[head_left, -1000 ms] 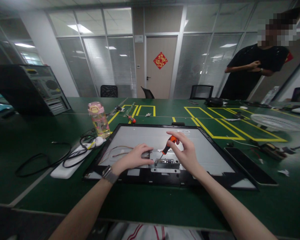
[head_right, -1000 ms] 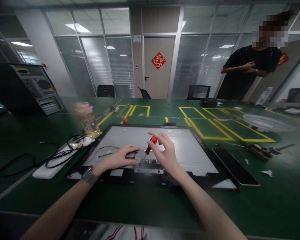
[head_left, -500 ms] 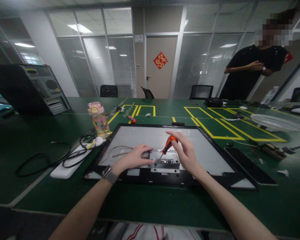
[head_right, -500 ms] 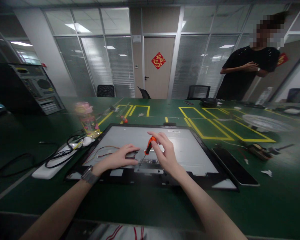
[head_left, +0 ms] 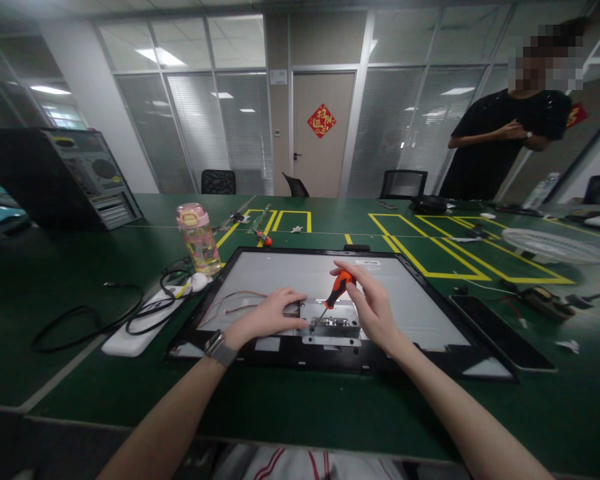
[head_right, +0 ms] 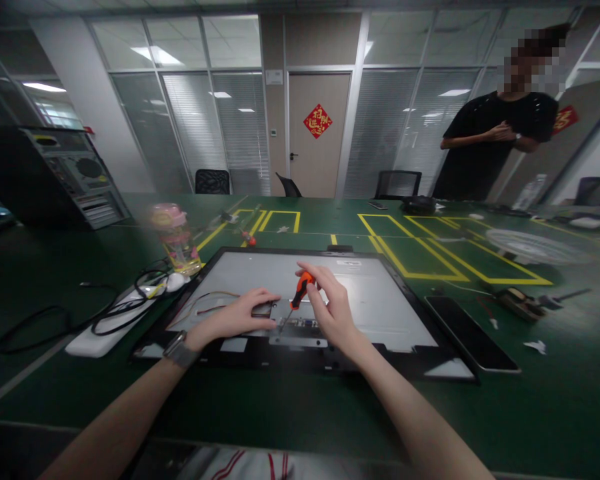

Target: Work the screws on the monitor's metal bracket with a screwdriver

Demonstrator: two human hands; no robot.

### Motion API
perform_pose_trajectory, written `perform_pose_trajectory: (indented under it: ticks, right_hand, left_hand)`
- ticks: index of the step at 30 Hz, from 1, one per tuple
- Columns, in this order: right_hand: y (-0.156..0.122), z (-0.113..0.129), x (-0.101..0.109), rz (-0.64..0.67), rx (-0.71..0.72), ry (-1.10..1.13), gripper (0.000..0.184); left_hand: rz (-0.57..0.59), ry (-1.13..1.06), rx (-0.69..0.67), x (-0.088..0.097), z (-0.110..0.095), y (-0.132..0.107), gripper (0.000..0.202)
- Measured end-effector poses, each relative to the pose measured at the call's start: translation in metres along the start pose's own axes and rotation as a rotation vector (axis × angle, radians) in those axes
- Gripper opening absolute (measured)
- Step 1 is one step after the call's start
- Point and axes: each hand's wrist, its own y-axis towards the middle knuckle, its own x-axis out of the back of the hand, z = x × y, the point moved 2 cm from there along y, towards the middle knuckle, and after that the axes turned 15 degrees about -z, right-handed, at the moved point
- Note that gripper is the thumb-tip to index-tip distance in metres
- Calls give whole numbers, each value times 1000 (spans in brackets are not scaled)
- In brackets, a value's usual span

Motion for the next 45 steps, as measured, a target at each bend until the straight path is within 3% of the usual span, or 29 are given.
perform_pose_trajectory:
  ticks: [5, 13, 18, 23, 30, 34, 40, 45]
  right_hand:
    - [0, 0, -1, -67, 38, -78, 27]
    - [-1, 1, 1, -22, 7, -3, 31]
    - [1, -1, -1, -90, 16, -86, 17]
    - [2, -2, -2, -96, -31, -19, 5]
    - [-1, -5, -4, -62, -257, 131, 30]
    - [0, -6, -4, -13, -325, 270, 22]
    - [-1, -15, -7, -51, -436, 400, 13]
    - [-1, -18, -6, -17, -500, 428, 23]
  left_hand:
    - [-1, -3, 1, 0, -1, 0, 58]
    - [1, 3, 0, 0, -2, 0, 57]
    - [6, 6, 5, 0, 1, 0, 58]
    - [4, -2, 9, 0, 1, 0, 58]
    - [11, -8, 19, 1, -1, 0, 57]
    - [7, -1, 10, 0, -1, 1, 59]
    - [13, 8, 27, 0, -2, 0, 57]
    - [14, 11, 24, 1, -2, 0, 58]
